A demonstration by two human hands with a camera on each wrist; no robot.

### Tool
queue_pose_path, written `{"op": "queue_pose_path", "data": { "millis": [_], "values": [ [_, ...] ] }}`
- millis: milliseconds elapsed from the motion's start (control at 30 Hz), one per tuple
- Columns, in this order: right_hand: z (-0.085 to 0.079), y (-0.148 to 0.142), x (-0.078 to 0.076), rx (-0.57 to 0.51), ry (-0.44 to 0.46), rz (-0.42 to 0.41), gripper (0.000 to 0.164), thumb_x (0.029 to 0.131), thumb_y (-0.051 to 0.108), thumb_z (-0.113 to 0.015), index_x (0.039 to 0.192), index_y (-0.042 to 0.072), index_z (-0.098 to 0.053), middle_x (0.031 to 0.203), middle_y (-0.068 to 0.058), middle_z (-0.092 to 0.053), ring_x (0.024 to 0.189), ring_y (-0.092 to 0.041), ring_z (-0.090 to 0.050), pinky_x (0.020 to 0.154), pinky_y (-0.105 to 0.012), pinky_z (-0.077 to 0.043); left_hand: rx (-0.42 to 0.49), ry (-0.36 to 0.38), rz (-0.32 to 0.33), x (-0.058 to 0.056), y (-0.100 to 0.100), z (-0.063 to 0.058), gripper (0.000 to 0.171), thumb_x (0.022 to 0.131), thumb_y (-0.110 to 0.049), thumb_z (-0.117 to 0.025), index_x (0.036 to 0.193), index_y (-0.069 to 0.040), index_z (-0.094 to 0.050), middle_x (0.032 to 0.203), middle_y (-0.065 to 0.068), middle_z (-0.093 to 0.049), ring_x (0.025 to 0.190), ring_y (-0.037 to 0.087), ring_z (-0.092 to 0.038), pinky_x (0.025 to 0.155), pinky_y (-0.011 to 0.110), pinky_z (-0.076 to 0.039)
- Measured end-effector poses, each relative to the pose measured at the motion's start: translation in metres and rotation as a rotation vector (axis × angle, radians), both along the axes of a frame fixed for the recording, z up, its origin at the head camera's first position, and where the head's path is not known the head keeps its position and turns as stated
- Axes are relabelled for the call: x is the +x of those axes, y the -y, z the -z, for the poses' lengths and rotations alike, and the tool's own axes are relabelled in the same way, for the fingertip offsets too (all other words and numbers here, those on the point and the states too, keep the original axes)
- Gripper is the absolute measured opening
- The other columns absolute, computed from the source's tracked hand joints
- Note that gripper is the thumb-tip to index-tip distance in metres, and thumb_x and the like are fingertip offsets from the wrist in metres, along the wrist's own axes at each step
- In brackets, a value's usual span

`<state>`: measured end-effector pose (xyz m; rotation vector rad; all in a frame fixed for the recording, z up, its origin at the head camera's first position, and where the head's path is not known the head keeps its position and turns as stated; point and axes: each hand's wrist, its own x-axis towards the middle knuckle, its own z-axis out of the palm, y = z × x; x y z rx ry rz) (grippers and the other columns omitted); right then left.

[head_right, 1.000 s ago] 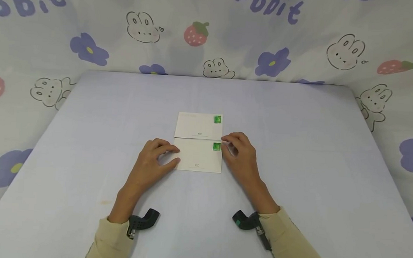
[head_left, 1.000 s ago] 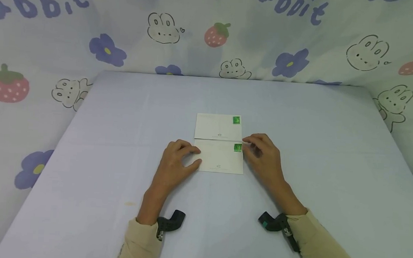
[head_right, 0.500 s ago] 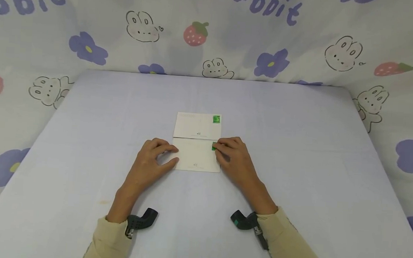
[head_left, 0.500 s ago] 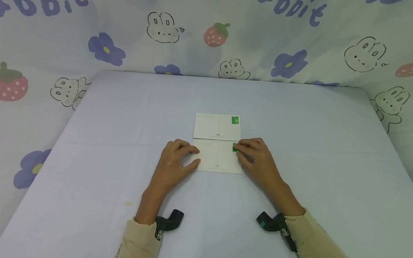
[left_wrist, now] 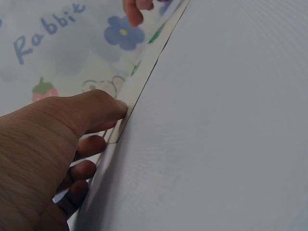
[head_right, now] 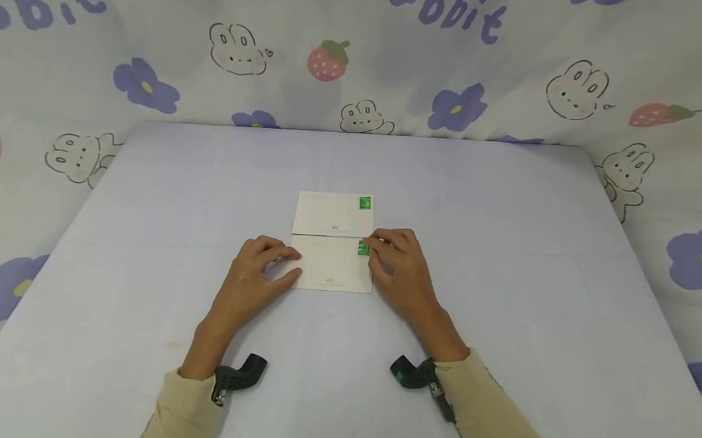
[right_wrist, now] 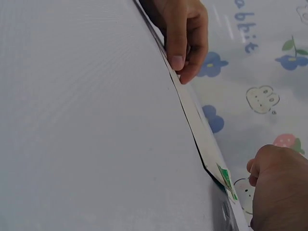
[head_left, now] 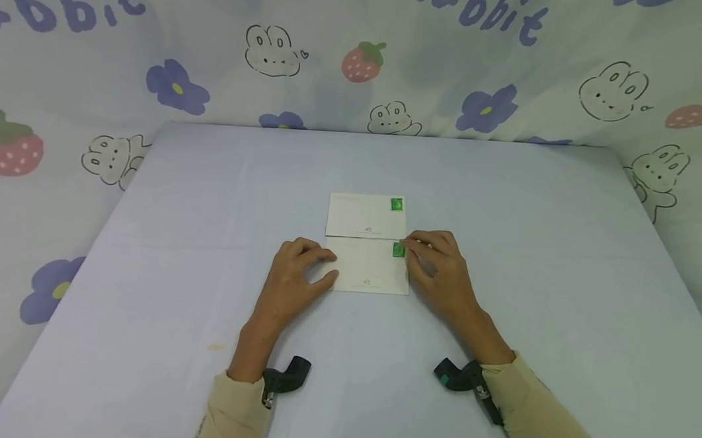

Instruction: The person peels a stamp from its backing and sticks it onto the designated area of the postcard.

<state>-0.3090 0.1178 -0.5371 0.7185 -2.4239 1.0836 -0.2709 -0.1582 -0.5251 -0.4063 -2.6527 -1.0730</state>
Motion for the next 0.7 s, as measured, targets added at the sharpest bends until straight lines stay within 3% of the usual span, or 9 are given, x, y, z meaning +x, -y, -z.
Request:
{"op": "queue_pose_path", "data": {
  "millis": [333, 500, 700],
  "values": [
    [0.0014, 0.0011, 0.0001, 0.093, 0.023, -0.043, 0.021, 0.088, 0.003, -0.073, 0.109, 0.005, -0.077, 0.115, -0.008, -0.070, 0.111, -0.026, -0.053, 0.092, -0.041, -0.044, -0.020, 0.034, -0.025, 0.0006, 0.0000, 0.0001, 0.021, 0.081, -0.012, -0.084, 0.101, -0.012, -0.076, 0.103, 0.003, -0.059, 0.095, 0.023, -0.049, 0.083, 0.037, -0.043],
    [0.0007, 0.0002, 0.0006, 0.139, 0.015, -0.050, 0.020, 0.088, 0.005, -0.074, 0.107, 0.006, -0.078, 0.113, -0.007, -0.070, 0.110, -0.027, -0.053, 0.087, -0.044, -0.040, -0.024, 0.027, -0.020, 0.0005, -0.0004, -0.0007, 0.021, 0.081, -0.012, -0.084, 0.101, -0.012, -0.076, 0.103, 0.003, -0.060, 0.094, 0.024, -0.049, 0.083, 0.037, -0.043],
    [0.0014, -0.0008, -0.0001, 0.071, -0.014, -0.029, 0.020, 0.089, 0.003, -0.070, 0.108, 0.006, -0.077, 0.115, -0.006, -0.069, 0.110, -0.026, -0.053, 0.090, -0.041, -0.042, -0.026, 0.031, -0.023, 0.0009, -0.0013, -0.0009, 0.020, 0.082, -0.012, -0.083, 0.100, -0.011, -0.076, 0.102, 0.004, -0.060, 0.094, 0.024, -0.049, 0.083, 0.038, -0.043]
  ]
}}
